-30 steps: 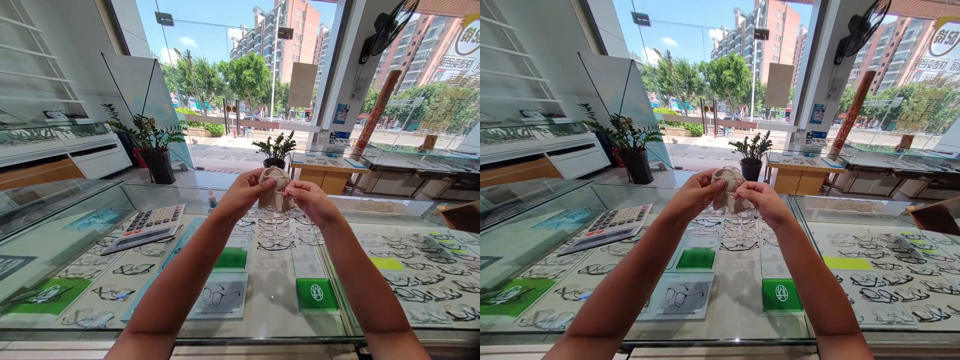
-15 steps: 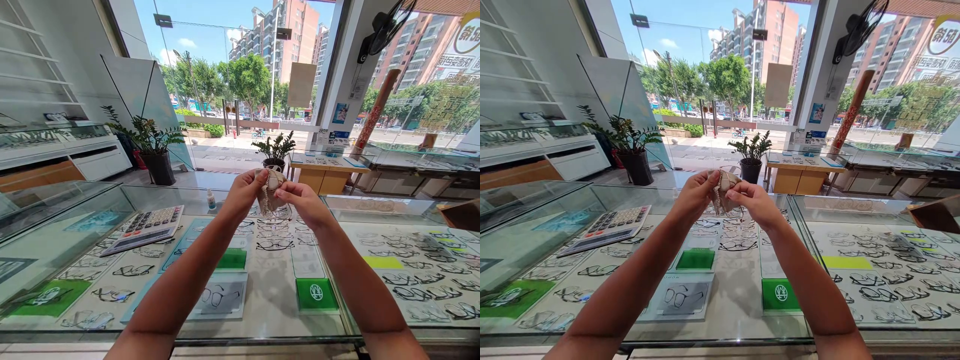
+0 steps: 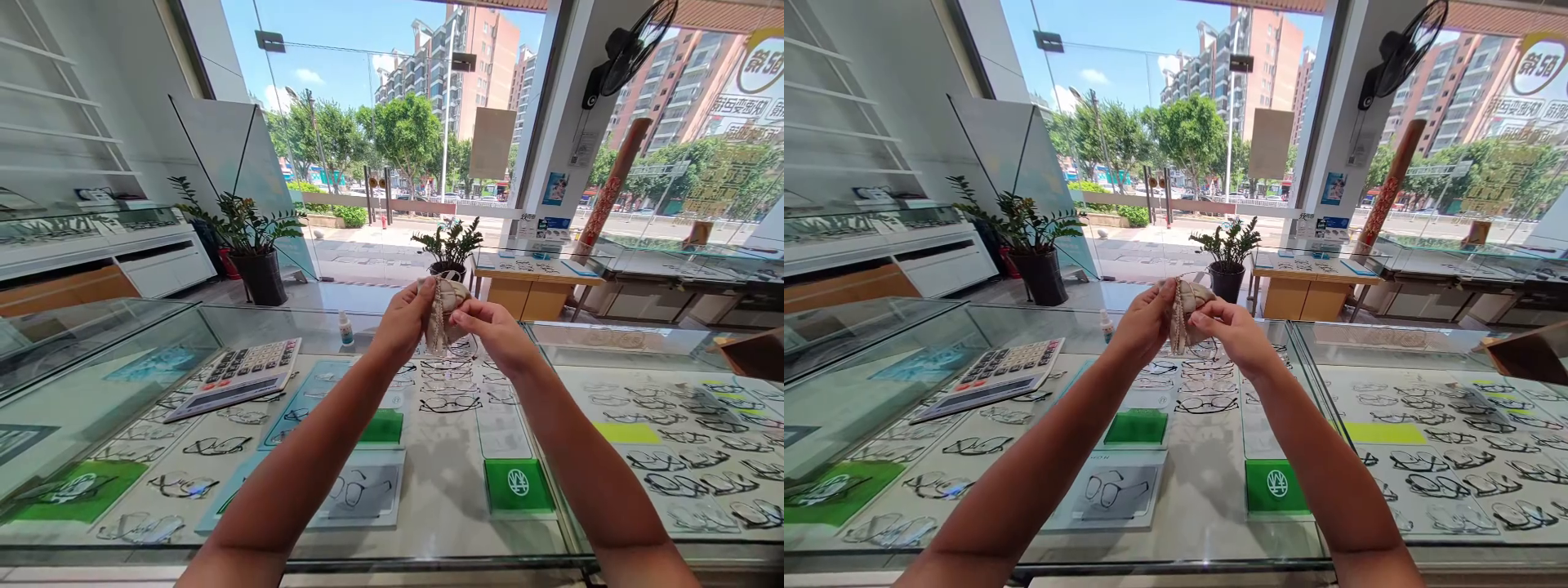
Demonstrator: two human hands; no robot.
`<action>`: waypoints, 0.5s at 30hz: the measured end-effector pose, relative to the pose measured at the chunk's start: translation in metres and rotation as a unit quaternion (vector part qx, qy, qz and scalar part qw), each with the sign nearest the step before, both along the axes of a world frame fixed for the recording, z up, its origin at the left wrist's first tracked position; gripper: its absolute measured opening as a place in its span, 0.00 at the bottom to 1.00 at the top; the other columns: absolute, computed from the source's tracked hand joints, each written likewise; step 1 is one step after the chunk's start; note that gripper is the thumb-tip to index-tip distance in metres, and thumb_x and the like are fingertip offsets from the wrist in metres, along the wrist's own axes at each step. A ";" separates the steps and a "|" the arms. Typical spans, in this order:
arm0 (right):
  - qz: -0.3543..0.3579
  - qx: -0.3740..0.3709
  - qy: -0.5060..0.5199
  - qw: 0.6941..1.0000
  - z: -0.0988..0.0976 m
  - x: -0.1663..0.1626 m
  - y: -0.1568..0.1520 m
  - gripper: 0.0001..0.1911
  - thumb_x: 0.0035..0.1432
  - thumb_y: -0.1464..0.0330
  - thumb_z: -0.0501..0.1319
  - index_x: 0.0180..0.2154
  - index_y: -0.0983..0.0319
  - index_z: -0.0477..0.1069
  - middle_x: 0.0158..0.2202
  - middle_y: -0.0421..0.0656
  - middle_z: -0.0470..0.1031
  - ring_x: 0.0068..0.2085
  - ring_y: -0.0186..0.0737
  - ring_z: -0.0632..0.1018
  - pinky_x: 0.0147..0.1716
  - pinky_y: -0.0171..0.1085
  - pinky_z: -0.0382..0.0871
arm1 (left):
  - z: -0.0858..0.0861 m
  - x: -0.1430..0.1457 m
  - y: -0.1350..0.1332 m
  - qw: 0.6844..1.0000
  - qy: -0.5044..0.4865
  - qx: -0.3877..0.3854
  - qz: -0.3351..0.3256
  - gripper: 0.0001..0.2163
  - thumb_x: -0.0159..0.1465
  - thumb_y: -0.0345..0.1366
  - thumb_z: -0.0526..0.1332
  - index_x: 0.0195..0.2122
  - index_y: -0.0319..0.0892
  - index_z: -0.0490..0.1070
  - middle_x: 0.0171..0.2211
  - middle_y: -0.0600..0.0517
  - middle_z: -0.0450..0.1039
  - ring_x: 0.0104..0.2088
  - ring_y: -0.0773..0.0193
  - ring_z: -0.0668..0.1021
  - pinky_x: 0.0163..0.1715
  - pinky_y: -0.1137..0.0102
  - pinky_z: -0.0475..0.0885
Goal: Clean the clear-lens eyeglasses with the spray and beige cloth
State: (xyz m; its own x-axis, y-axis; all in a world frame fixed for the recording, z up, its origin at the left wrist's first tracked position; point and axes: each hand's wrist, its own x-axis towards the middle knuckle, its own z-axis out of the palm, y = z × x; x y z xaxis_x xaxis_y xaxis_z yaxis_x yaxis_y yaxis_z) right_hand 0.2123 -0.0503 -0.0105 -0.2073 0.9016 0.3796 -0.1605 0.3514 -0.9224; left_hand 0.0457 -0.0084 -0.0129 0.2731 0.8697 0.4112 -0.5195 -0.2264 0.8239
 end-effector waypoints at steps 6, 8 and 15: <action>-0.035 0.005 0.068 0.997 0.012 0.021 -0.002 0.14 0.50 0.55 0.79 0.30 0.57 0.83 0.34 0.40 0.79 0.38 0.37 0.73 0.42 0.38 0.67 | 0.001 0.003 0.004 0.988 -0.046 -0.089 -0.119 0.20 0.67 0.50 0.70 0.50 0.37 0.78 0.43 0.42 0.85 0.49 0.53 0.85 0.51 0.63 0.80; -0.050 0.009 0.078 0.996 0.012 0.024 -0.002 0.13 0.50 0.56 0.79 0.31 0.57 0.83 0.34 0.39 0.79 0.36 0.36 0.73 0.40 0.37 0.67 | -0.001 0.005 0.005 0.984 -0.043 -0.102 -0.140 0.17 0.71 0.46 0.66 0.51 0.37 0.79 0.45 0.41 0.85 0.50 0.53 0.85 0.53 0.63 0.80; -0.091 0.036 0.074 0.992 0.008 0.027 0.005 0.09 0.53 0.58 0.77 0.31 0.55 0.84 0.34 0.39 0.80 0.38 0.37 0.75 0.43 0.38 0.70 | -0.001 0.004 0.002 0.988 -0.014 -0.119 -0.099 0.15 0.76 0.39 0.58 0.52 0.35 0.80 0.45 0.41 0.86 0.46 0.56 0.86 0.51 0.65 0.80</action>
